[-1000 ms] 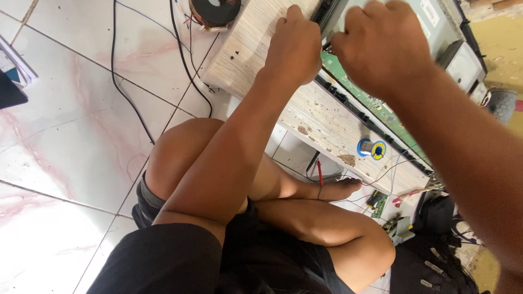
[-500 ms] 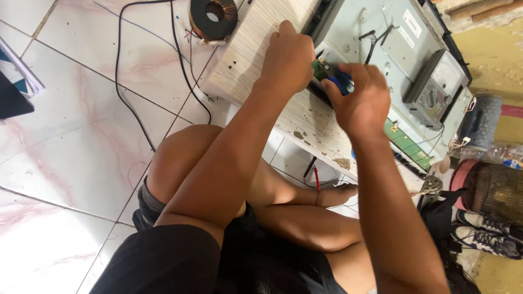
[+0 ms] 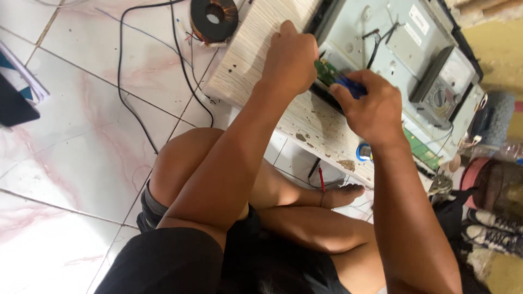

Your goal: The person sits on the floor repairing a television with its back cover removed. They use pliers on the circuit board, lift and reposition the chassis, brush dust from the board and metal panel with a brush, and use a screwdriver on the frame.

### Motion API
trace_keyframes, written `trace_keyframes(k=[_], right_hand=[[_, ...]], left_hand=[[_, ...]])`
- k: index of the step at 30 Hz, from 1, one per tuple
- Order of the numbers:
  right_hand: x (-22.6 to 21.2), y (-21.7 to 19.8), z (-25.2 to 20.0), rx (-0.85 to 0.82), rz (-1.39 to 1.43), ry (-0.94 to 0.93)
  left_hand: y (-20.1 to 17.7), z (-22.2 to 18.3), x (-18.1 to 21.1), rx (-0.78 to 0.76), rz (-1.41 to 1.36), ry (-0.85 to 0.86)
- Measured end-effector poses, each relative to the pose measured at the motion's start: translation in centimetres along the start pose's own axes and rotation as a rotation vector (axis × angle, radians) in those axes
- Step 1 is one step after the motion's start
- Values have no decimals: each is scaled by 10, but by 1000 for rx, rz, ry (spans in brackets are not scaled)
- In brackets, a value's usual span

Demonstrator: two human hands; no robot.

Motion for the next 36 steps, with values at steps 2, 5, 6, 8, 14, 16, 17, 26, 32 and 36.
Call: trace_keyframes(k=[2,5,6,8,14,16,17,26,32,36], right_hand=[[3,-1,-3,41,-47,-72],[-4,-10,6,108,-159,-220],[-9,-11,6,105,-213,-277],[-13,-10,8,82,-260,-272],[-18,-7,12,56,-459,-275],[-22,-8,14,44,-507,-270],[-23,-7,15,7,-530,-242],[-28,-3,22,-140,-715,-169],[-28,0,25,-178,-765,-149],[-29,-4,31,-257,-669,-36]], left_hand=[[-3,-4,1,17,-16,28],[-9,2,6,27,-48,41],[-9,-1,2,-6,-62,0],[-5,-2,-2,23,-56,20],[-8,-5,6,46,-55,0],[-9,-6,7,36,-56,-43],[-10,-5,8,48,-51,-53],[-7,-4,7,106,-32,-42],[-6,-1,2,105,-43,-57],[-7,0,3,54,-47,-81]])
Point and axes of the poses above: each hand's wrist, its own z-axis towards the middle knuckle, its own y-axis out of the palm, x = y × z, the point moved 5 cm from there along z, towards the middle knuckle, and after that the axes turned 9 degrees about -y, right-handed, at the moved point
